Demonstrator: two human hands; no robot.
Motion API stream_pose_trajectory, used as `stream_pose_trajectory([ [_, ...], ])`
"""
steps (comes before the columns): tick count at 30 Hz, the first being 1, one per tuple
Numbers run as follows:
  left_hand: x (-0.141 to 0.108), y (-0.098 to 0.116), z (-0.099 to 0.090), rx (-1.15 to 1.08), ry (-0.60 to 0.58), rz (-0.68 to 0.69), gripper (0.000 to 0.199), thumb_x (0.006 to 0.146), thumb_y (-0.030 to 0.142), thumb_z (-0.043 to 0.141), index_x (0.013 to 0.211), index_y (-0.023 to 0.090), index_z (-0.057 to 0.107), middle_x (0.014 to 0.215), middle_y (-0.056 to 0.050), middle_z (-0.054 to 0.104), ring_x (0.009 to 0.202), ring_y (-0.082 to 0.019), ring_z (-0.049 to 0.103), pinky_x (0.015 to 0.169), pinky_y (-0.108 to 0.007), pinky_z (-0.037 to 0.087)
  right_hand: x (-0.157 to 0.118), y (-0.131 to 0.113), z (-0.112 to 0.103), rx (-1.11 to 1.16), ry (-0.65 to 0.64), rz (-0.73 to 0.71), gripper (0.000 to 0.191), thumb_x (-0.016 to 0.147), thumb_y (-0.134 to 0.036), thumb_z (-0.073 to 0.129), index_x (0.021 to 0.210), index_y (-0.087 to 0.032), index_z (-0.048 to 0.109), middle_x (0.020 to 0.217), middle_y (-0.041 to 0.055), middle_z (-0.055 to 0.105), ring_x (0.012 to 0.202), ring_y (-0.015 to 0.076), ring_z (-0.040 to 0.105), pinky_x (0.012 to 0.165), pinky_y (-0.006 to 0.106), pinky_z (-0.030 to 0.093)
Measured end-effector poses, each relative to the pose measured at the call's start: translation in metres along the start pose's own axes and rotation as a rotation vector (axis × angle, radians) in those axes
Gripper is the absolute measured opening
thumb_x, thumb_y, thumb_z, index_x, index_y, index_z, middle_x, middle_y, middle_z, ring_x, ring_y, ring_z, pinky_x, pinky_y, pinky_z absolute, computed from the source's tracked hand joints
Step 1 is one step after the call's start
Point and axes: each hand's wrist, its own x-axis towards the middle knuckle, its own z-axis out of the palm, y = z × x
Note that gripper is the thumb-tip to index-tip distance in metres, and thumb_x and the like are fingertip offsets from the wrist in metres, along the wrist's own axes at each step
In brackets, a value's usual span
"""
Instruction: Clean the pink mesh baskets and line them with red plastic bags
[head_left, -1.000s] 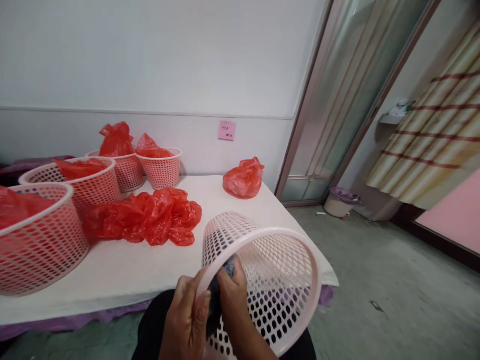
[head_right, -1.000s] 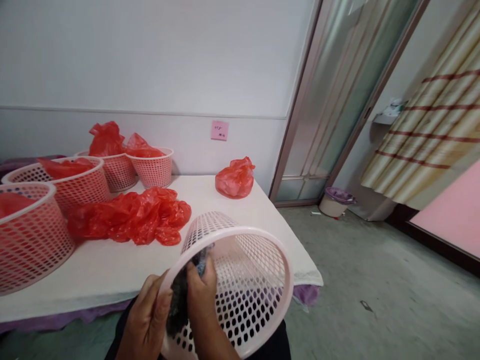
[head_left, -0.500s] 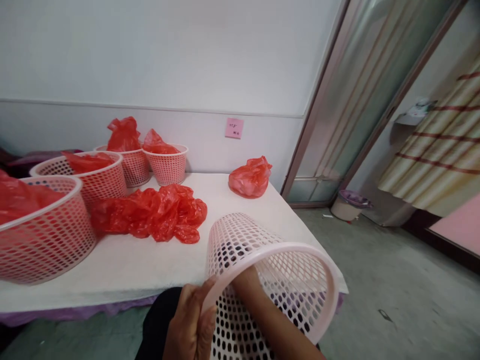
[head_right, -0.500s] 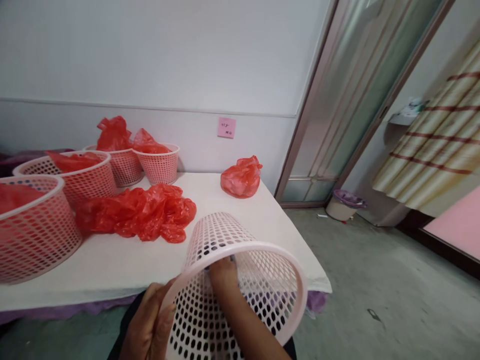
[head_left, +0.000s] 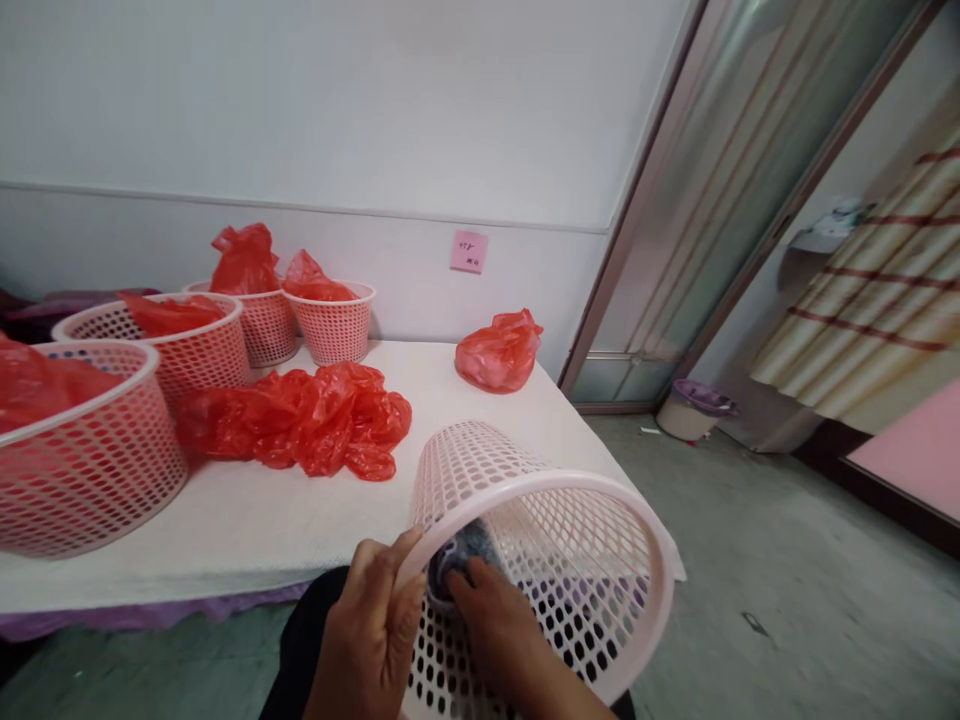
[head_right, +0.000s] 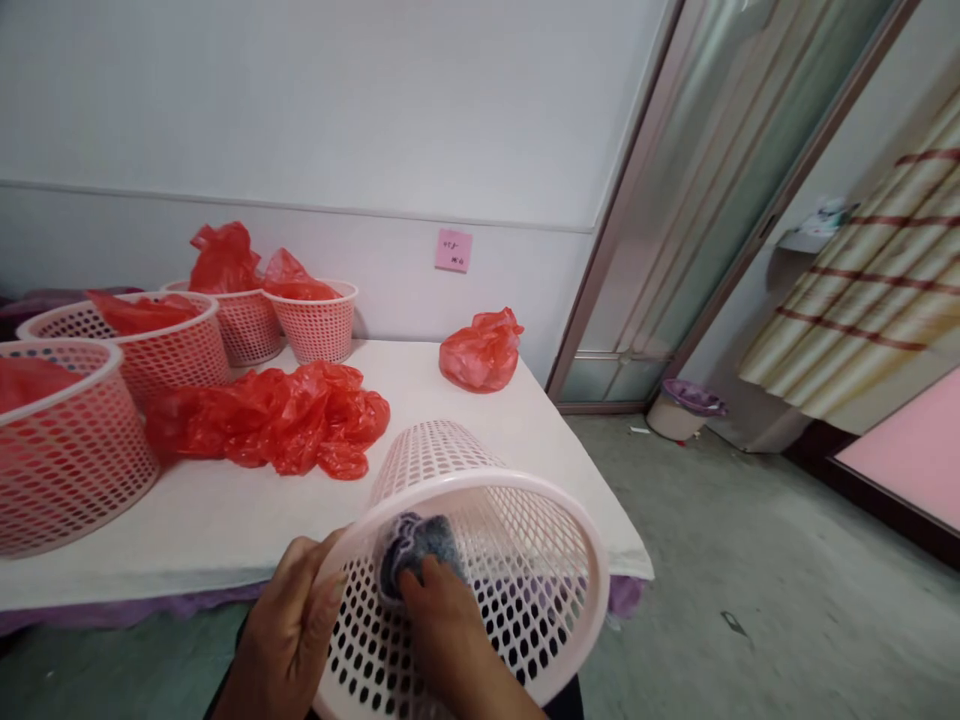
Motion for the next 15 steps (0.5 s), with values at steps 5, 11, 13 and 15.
stream_pose_trajectory([
  [5,-0.004,0.001,0.005,0.020,-0.004,0.010,0.033,0.098,0.025,0.039,0.131,0.027,0.044,0.090,-0.001,0.052,0.080,-0.014,0.062,0.069,-0.024,0.053,-0.013,0.015,-0.017,-0.230,-0.057,0.105,0.034,0.078,-0.003,0.045,0.097,-0.017,0.070,0.104,0.0168,0.068,0.093,0.0324,0.066,0.077,0.044,0.053],
  [11,0.014,-0.007,-0.005,0.075,0.030,-0.009,0.033,0.099,0.029,0.038,0.130,0.024,0.047,0.096,-0.003,0.051,0.088,-0.016,0.060,0.078,-0.030,0.051,-0.057,-0.001,0.029,-0.043,0.038,-0.160,0.012,0.079,-0.027,0.065,0.091,-0.027,0.067,0.086,0.0020,0.067,0.066,0.0171,0.062,0.054,0.026,0.044],
  [13,0.022,-0.011,-0.009,0.089,0.038,-0.001,0.033,0.099,0.032,0.037,0.128,0.020,0.050,0.096,-0.004,0.053,0.091,-0.018,0.059,0.082,-0.033,0.050,-0.070,0.007,0.033,-0.142,0.166,-0.210,0.007,0.080,-0.024,0.064,0.086,-0.027,0.066,0.079,0.0018,0.066,0.063,0.0187,0.059,0.051,0.028,0.039],
  [15,0.028,-0.014,-0.012,0.096,0.037,0.008,0.035,0.099,0.034,0.037,0.124,0.016,0.054,0.095,-0.006,0.055,0.092,-0.020,0.060,0.084,-0.035,0.050,-0.077,0.020,0.026,-0.209,0.267,-0.208,0.006,0.077,-0.019,0.065,0.078,-0.025,0.065,0.075,0.0035,0.065,0.064,0.0214,0.058,0.050,0.030,0.036],
])
